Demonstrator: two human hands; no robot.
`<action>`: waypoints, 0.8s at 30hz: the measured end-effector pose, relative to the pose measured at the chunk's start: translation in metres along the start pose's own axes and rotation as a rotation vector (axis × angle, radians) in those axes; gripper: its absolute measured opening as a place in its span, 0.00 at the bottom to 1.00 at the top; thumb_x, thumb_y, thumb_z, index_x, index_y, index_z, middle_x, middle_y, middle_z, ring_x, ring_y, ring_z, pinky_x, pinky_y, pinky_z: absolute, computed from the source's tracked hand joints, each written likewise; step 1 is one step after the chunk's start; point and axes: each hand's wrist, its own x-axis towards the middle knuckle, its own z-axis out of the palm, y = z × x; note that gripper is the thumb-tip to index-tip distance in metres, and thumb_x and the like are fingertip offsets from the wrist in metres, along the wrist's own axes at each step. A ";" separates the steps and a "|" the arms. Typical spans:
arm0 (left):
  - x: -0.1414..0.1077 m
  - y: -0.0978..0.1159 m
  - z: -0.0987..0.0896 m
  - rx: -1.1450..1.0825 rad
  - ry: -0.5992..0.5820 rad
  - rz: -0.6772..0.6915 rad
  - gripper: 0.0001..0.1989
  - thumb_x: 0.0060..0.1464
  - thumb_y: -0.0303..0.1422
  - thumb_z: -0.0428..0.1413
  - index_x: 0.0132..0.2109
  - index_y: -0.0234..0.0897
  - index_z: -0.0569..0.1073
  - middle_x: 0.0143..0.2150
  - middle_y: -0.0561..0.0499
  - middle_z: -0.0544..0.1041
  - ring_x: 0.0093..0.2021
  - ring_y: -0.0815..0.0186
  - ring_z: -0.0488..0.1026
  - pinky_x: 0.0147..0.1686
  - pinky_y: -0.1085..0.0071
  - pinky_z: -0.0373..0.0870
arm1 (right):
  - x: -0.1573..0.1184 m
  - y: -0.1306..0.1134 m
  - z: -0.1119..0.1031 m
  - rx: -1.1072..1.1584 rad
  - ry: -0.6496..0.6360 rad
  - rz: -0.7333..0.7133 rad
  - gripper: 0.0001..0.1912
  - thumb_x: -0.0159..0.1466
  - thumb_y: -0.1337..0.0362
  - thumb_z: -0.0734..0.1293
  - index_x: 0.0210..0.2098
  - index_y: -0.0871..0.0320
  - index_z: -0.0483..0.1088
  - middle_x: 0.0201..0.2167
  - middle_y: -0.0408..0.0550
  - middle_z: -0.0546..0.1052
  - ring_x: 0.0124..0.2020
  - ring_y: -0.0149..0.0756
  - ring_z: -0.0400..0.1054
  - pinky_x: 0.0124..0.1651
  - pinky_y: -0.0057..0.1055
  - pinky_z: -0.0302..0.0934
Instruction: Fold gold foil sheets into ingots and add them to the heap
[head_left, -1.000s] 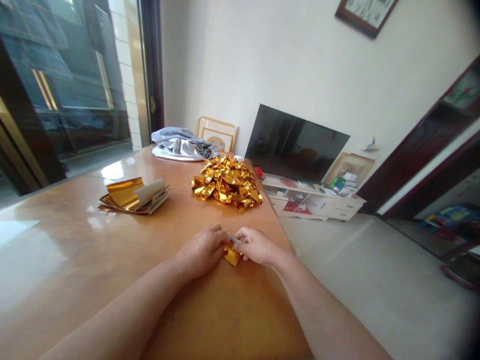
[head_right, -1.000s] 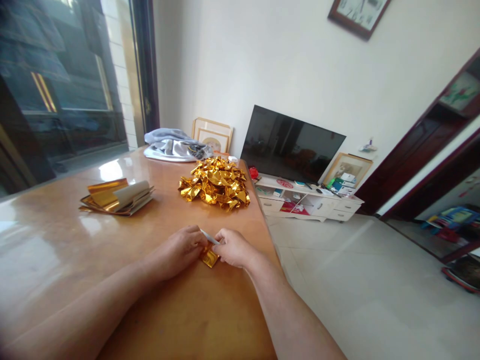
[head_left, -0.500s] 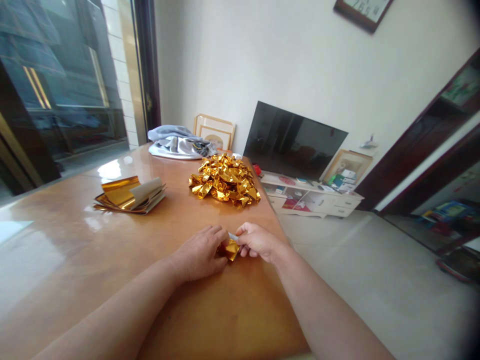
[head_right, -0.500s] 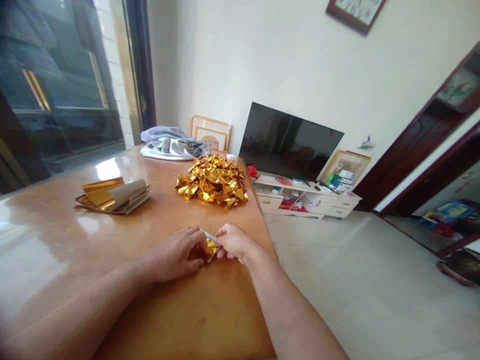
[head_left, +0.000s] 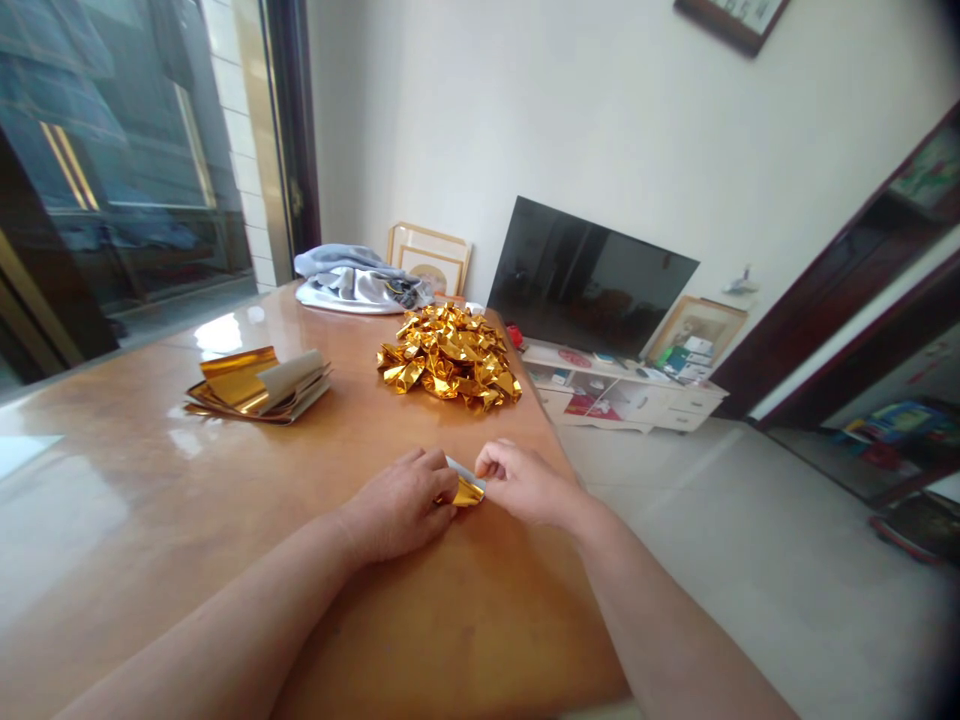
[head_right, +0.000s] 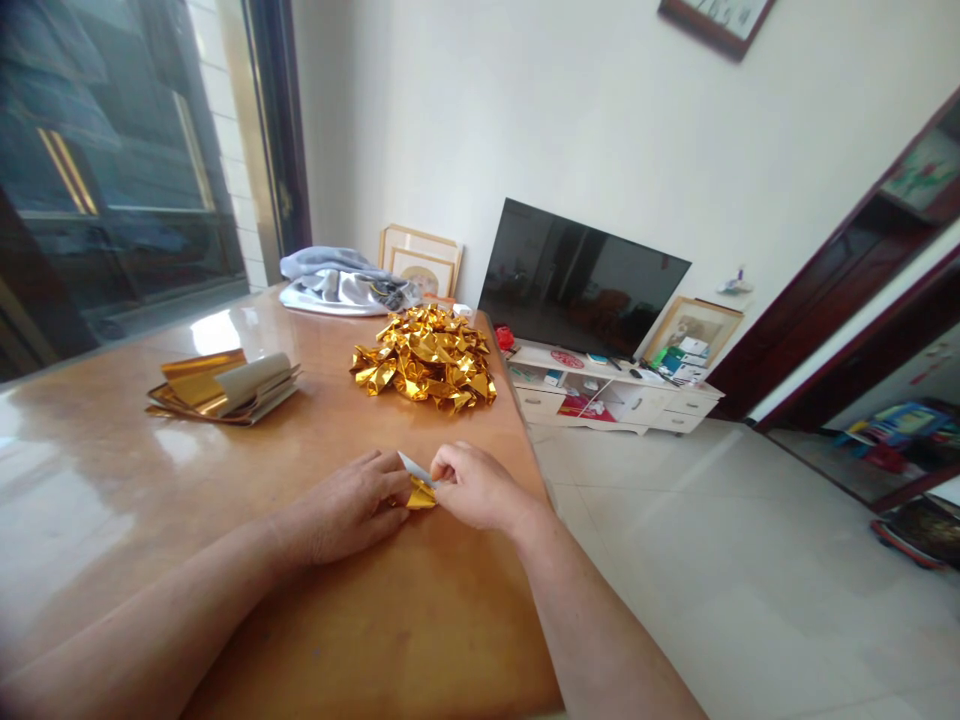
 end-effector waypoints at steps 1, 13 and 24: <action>0.000 0.000 0.000 -0.005 0.002 0.001 0.09 0.59 0.32 0.54 0.44 0.45 0.78 0.43 0.47 0.73 0.47 0.58 0.69 0.49 0.65 0.66 | -0.003 -0.004 -0.002 -0.042 -0.028 -0.053 0.08 0.56 0.72 0.67 0.34 0.55 0.72 0.35 0.44 0.75 0.36 0.34 0.67 0.36 0.27 0.55; 0.003 -0.015 0.008 -0.121 0.073 -0.072 0.06 0.59 0.28 0.50 0.37 0.40 0.71 0.38 0.50 0.72 0.38 0.64 0.70 0.39 0.69 0.65 | -0.001 -0.002 0.007 0.013 -0.181 -0.119 0.04 0.63 0.65 0.68 0.34 0.55 0.77 0.32 0.43 0.76 0.35 0.34 0.69 0.37 0.27 0.56; 0.006 -0.027 0.013 -0.201 0.062 -0.097 0.07 0.51 0.23 0.51 0.33 0.38 0.71 0.38 0.51 0.72 0.36 0.67 0.70 0.37 0.72 0.65 | 0.008 0.005 0.009 0.025 -0.193 -0.044 0.08 0.64 0.63 0.67 0.28 0.56 0.75 0.27 0.42 0.75 0.32 0.32 0.67 0.34 0.27 0.54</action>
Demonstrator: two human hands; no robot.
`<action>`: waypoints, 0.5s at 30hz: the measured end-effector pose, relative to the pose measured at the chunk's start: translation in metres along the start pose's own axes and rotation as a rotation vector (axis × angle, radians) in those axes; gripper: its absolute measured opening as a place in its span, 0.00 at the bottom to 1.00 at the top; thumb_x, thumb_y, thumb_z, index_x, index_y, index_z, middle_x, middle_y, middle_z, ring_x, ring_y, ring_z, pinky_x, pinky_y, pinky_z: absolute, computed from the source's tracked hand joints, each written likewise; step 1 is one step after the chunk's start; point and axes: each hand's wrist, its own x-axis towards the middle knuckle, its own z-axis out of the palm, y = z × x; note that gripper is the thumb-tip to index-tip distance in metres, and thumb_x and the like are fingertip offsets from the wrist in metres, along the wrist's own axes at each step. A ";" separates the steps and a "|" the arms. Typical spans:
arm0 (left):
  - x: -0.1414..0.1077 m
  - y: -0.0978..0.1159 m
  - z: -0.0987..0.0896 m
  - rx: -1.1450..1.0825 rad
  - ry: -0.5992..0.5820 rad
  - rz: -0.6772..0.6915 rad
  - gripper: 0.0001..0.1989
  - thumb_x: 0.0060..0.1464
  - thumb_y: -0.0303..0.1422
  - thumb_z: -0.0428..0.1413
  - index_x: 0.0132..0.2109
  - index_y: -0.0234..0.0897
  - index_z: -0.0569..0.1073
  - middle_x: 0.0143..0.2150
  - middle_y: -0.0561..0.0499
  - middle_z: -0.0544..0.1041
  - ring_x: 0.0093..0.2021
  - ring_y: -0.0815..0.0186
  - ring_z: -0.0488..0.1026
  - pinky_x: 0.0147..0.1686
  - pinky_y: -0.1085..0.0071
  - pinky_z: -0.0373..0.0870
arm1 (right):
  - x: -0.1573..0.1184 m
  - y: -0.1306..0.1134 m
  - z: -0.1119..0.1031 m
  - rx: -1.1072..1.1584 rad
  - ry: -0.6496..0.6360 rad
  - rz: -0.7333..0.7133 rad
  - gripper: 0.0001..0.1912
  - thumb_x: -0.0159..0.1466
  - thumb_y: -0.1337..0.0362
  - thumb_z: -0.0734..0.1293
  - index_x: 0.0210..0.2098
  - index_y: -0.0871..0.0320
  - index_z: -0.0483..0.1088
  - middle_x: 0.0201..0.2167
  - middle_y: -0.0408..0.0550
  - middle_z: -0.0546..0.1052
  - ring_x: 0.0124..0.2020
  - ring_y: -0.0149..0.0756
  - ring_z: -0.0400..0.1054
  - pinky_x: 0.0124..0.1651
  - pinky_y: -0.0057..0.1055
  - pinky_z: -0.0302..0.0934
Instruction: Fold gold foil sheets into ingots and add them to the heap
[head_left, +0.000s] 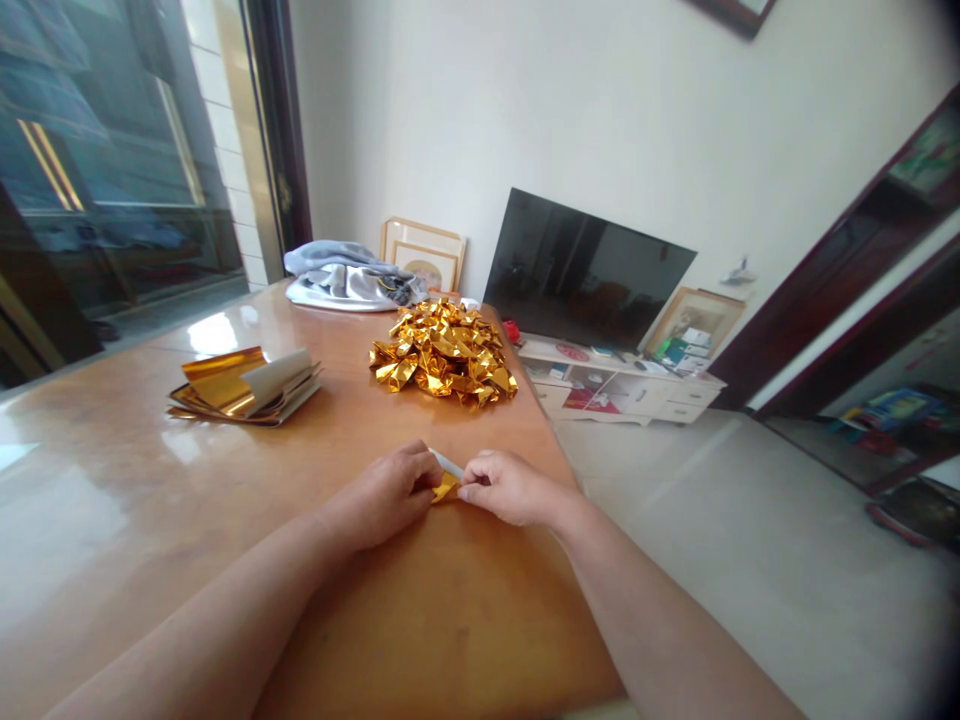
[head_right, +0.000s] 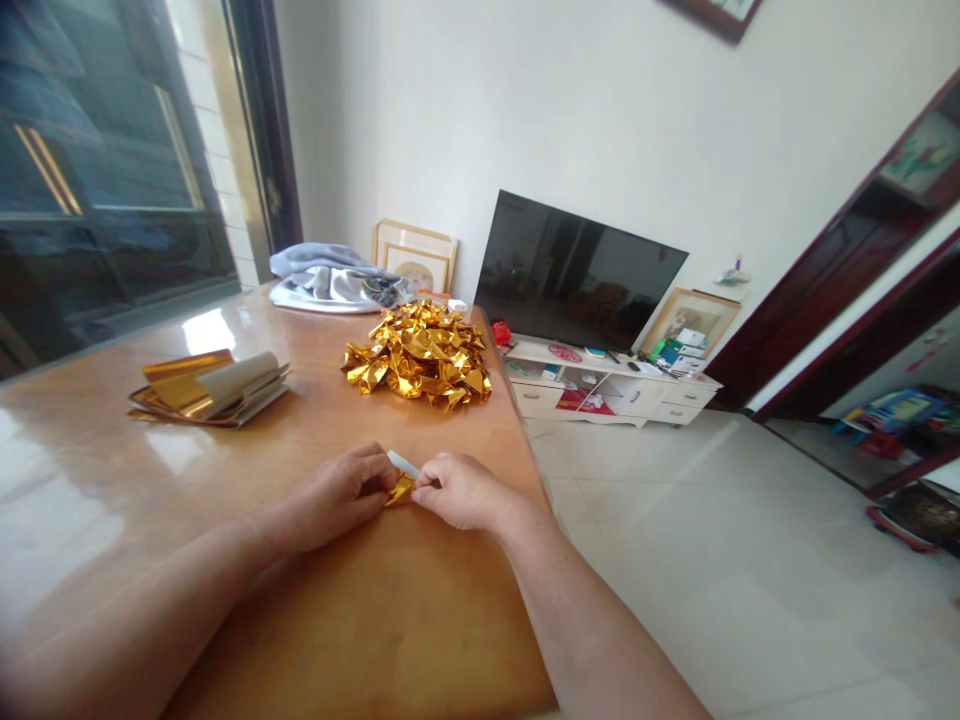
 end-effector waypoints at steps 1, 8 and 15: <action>0.000 -0.001 0.000 0.001 -0.002 0.005 0.07 0.52 0.23 0.51 0.33 0.38 0.72 0.39 0.50 0.72 0.37 0.67 0.70 0.37 0.72 0.66 | 0.001 0.000 -0.001 -0.007 0.001 0.010 0.09 0.64 0.62 0.67 0.28 0.57 0.74 0.27 0.41 0.75 0.31 0.32 0.67 0.34 0.27 0.54; 0.003 -0.005 0.001 -0.004 0.006 0.037 0.07 0.53 0.24 0.53 0.30 0.36 0.74 0.39 0.49 0.71 0.38 0.66 0.70 0.39 0.71 0.67 | 0.006 -0.007 -0.006 -0.102 0.005 0.091 0.12 0.64 0.59 0.69 0.26 0.58 0.73 0.23 0.41 0.73 0.28 0.31 0.62 0.31 0.27 0.49; 0.002 -0.008 0.002 0.005 0.003 0.045 0.07 0.53 0.24 0.52 0.31 0.36 0.74 0.39 0.49 0.71 0.37 0.66 0.69 0.37 0.71 0.66 | 0.005 -0.003 0.001 -0.158 0.043 0.134 0.13 0.65 0.57 0.68 0.28 0.58 0.72 0.25 0.41 0.74 0.27 0.29 0.62 0.29 0.27 0.46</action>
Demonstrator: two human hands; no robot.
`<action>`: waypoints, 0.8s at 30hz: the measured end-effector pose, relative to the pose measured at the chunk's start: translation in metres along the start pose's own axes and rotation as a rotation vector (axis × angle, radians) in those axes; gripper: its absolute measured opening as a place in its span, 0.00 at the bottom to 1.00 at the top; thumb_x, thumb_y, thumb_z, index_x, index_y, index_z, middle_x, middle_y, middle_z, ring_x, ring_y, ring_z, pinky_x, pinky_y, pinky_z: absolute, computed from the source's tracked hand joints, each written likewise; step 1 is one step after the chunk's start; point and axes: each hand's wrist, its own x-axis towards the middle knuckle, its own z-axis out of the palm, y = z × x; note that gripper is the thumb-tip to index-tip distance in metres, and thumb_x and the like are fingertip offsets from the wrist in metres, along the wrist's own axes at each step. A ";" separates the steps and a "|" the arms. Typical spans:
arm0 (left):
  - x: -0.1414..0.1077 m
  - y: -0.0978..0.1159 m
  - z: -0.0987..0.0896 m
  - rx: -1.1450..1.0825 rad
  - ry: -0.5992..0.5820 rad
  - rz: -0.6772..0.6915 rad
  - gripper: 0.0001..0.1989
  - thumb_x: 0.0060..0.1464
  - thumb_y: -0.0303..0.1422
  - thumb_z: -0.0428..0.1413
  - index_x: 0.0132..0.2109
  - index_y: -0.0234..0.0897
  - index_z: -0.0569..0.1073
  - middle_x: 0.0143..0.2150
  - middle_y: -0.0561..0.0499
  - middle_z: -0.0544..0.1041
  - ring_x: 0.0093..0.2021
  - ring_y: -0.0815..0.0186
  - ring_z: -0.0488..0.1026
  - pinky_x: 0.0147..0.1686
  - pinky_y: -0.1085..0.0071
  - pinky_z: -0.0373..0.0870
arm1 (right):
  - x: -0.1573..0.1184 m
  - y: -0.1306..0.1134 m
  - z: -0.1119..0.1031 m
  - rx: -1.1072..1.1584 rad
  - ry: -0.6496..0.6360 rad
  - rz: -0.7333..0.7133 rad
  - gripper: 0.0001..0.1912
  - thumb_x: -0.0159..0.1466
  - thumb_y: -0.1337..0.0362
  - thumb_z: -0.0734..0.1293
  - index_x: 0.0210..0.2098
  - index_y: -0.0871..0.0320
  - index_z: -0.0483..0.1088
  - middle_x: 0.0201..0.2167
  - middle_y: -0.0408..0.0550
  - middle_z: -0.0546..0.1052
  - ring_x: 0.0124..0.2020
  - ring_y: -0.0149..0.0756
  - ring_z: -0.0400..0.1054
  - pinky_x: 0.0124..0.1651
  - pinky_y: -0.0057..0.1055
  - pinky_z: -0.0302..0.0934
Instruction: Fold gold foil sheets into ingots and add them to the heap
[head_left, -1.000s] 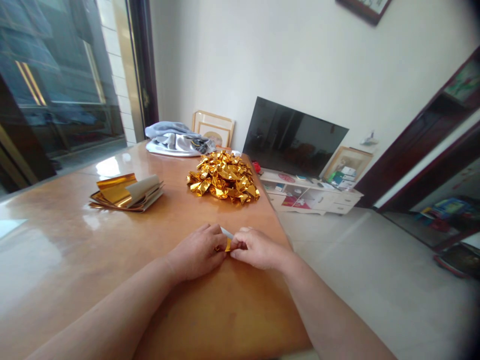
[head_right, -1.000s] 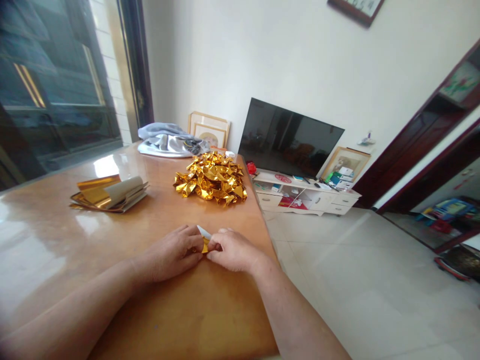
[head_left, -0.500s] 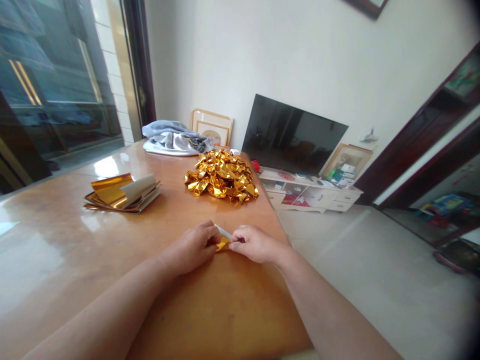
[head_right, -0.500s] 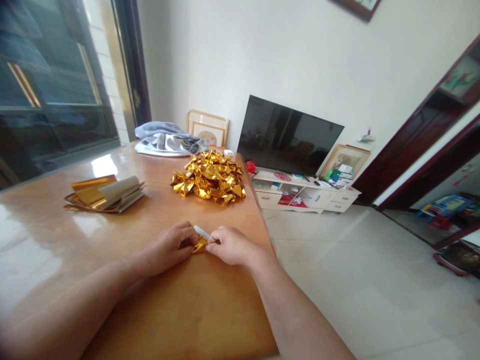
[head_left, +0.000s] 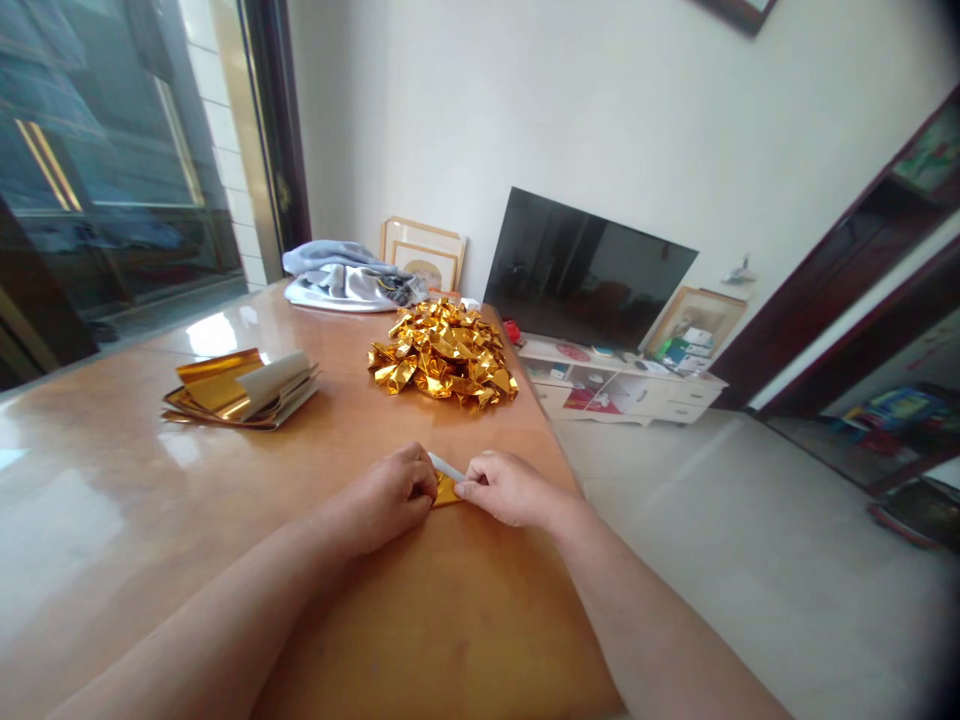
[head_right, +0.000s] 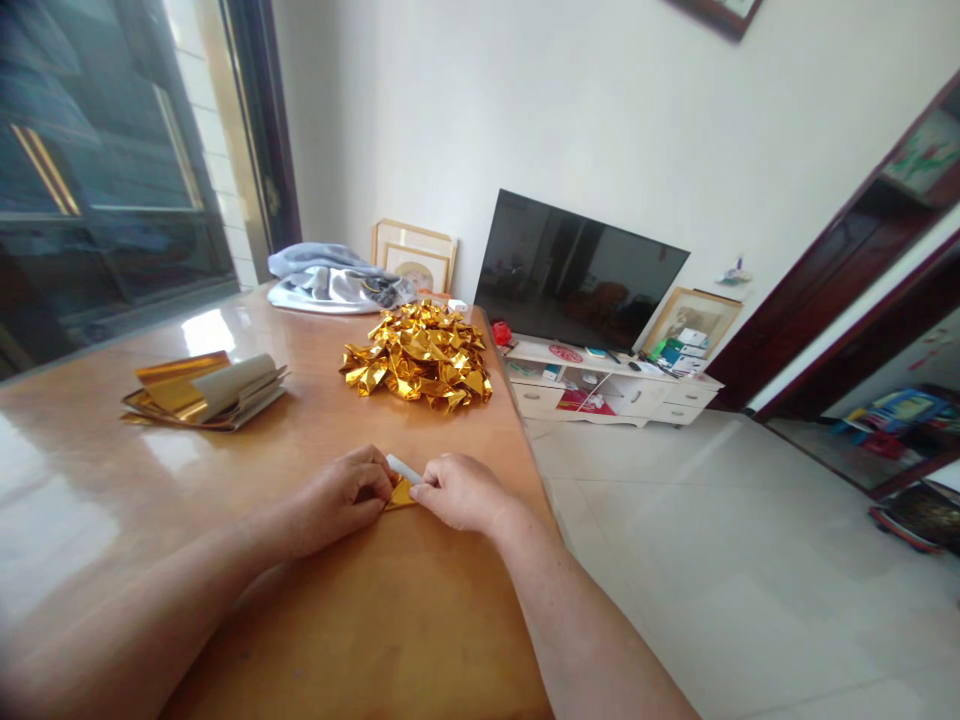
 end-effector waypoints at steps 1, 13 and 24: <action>0.000 0.001 -0.001 0.009 -0.003 -0.012 0.06 0.52 0.24 0.53 0.31 0.36 0.73 0.38 0.49 0.70 0.36 0.66 0.69 0.36 0.71 0.65 | -0.001 0.001 0.002 0.005 0.010 0.008 0.13 0.65 0.57 0.68 0.28 0.58 0.73 0.25 0.41 0.74 0.27 0.29 0.62 0.29 0.27 0.47; -0.002 0.004 -0.003 -0.028 -0.060 0.061 0.20 0.58 0.22 0.50 0.48 0.47 0.80 0.45 0.50 0.72 0.45 0.65 0.72 0.49 0.70 0.67 | -0.004 0.000 0.005 -0.011 0.059 0.037 0.13 0.66 0.56 0.68 0.29 0.57 0.74 0.28 0.43 0.77 0.28 0.29 0.65 0.29 0.28 0.47; -0.001 0.008 -0.004 0.005 -0.050 -0.028 0.11 0.55 0.23 0.51 0.41 0.40 0.76 0.41 0.50 0.71 0.39 0.65 0.71 0.40 0.71 0.67 | -0.012 0.008 0.005 0.069 0.081 0.012 0.09 0.64 0.61 0.68 0.29 0.57 0.73 0.29 0.43 0.78 0.28 0.29 0.66 0.29 0.26 0.48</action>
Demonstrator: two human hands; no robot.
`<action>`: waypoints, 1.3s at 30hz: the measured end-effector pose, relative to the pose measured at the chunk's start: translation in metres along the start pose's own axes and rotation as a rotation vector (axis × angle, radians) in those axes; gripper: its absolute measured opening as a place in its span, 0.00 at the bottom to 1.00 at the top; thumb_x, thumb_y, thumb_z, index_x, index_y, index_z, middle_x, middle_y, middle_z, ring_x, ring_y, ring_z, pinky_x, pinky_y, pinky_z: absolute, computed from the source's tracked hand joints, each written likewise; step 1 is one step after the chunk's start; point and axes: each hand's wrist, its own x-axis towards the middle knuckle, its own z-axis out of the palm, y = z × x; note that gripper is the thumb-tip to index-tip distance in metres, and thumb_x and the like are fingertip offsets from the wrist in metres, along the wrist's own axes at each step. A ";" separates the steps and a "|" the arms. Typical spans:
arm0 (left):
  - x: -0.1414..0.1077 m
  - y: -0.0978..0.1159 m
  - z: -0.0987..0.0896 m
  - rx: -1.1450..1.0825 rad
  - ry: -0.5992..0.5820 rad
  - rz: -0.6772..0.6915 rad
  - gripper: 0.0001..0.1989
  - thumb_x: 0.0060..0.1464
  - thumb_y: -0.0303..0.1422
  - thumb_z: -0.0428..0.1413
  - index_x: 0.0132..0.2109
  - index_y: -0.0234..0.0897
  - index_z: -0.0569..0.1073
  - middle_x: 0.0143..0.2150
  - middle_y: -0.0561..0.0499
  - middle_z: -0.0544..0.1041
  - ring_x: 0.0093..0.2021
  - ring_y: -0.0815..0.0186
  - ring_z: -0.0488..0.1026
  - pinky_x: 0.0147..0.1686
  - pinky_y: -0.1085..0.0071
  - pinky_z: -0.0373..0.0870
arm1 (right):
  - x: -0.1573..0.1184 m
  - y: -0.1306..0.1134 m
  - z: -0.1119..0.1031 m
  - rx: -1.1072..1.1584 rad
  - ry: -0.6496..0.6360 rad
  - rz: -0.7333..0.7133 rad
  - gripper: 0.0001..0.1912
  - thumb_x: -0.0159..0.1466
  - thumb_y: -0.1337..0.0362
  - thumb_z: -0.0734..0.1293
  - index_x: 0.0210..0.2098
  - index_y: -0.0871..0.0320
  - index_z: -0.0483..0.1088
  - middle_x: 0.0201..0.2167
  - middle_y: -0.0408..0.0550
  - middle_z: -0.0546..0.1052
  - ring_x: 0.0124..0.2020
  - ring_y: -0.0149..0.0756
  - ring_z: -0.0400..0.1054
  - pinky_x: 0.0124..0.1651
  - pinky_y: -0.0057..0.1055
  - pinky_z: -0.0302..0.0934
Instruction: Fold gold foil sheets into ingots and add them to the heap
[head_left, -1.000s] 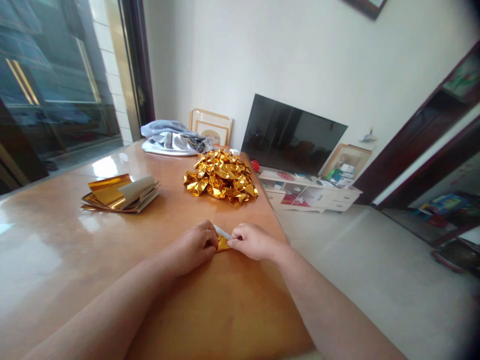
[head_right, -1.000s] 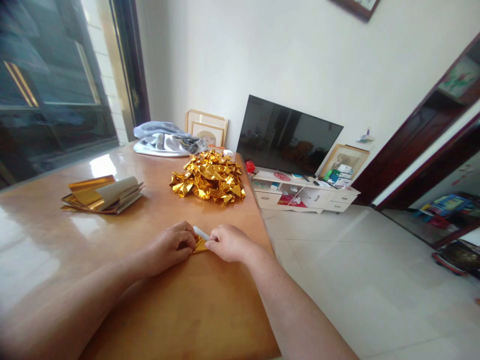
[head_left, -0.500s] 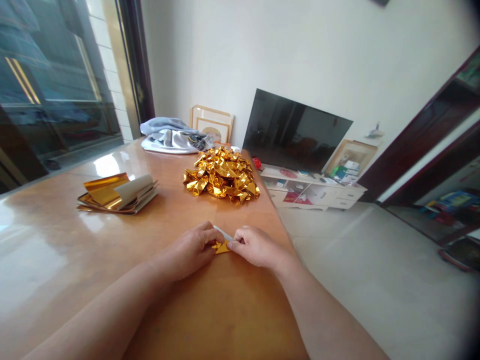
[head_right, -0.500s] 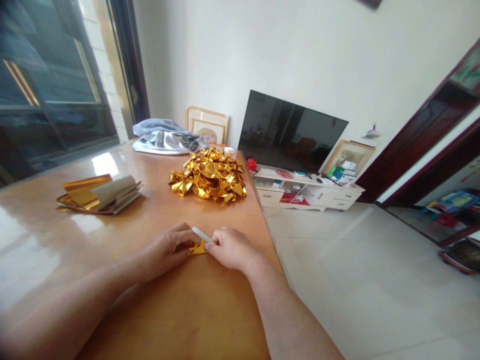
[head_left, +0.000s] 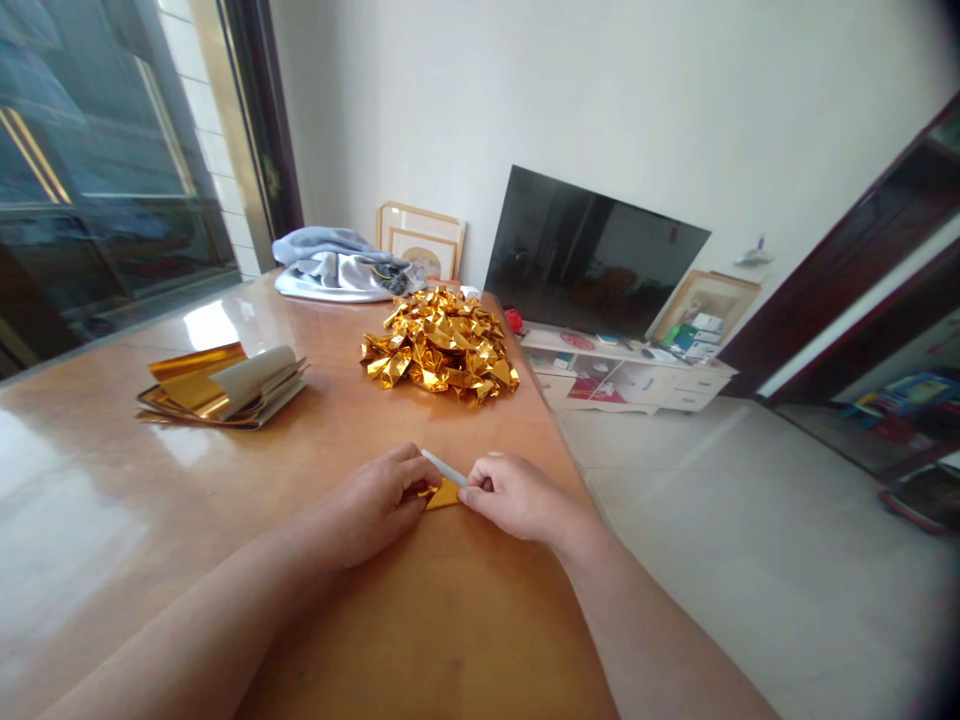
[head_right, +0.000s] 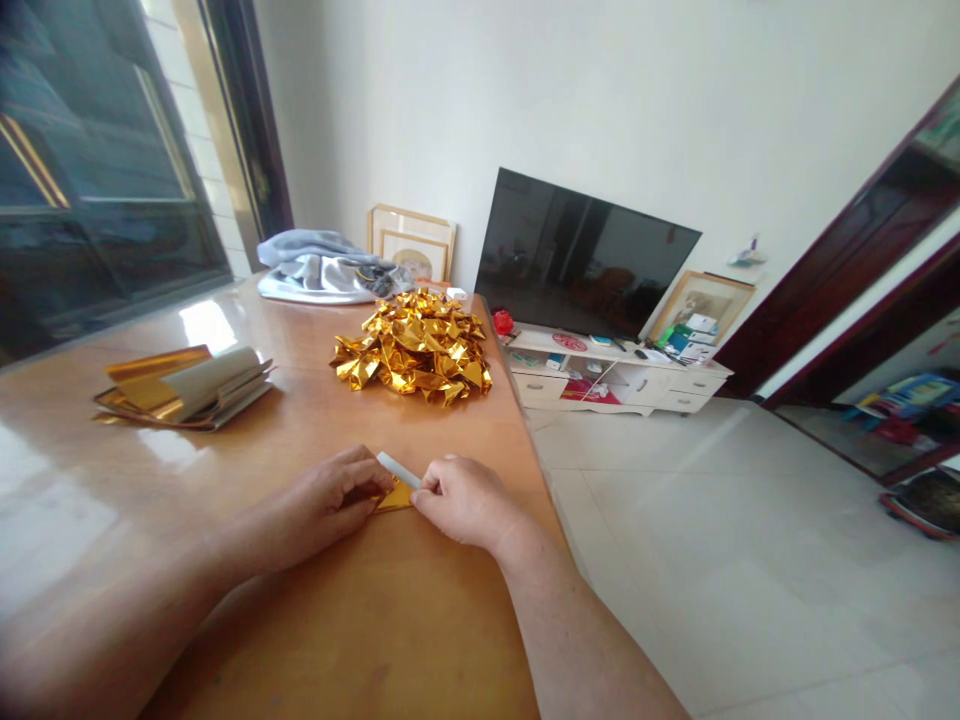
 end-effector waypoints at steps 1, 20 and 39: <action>0.000 0.001 -0.001 0.002 0.004 -0.025 0.10 0.54 0.23 0.51 0.40 0.39 0.74 0.40 0.50 0.71 0.38 0.66 0.70 0.38 0.71 0.66 | 0.000 0.000 0.000 -0.005 0.006 0.001 0.09 0.64 0.61 0.68 0.29 0.57 0.72 0.29 0.42 0.78 0.28 0.29 0.66 0.29 0.26 0.48; 0.001 0.007 -0.009 -0.030 -0.042 -0.037 0.07 0.58 0.28 0.51 0.37 0.38 0.73 0.40 0.50 0.71 0.38 0.65 0.70 0.40 0.70 0.67 | -0.001 -0.007 0.000 -0.038 -0.011 0.079 0.08 0.62 0.63 0.66 0.27 0.57 0.72 0.28 0.42 0.77 0.28 0.29 0.65 0.29 0.28 0.46; -0.001 0.005 -0.005 0.024 -0.074 0.034 0.17 0.64 0.29 0.49 0.47 0.47 0.82 0.45 0.47 0.73 0.46 0.62 0.73 0.47 0.69 0.69 | -0.002 -0.008 0.000 -0.010 -0.011 0.057 0.06 0.61 0.67 0.67 0.27 0.57 0.73 0.29 0.43 0.78 0.28 0.29 0.64 0.28 0.28 0.45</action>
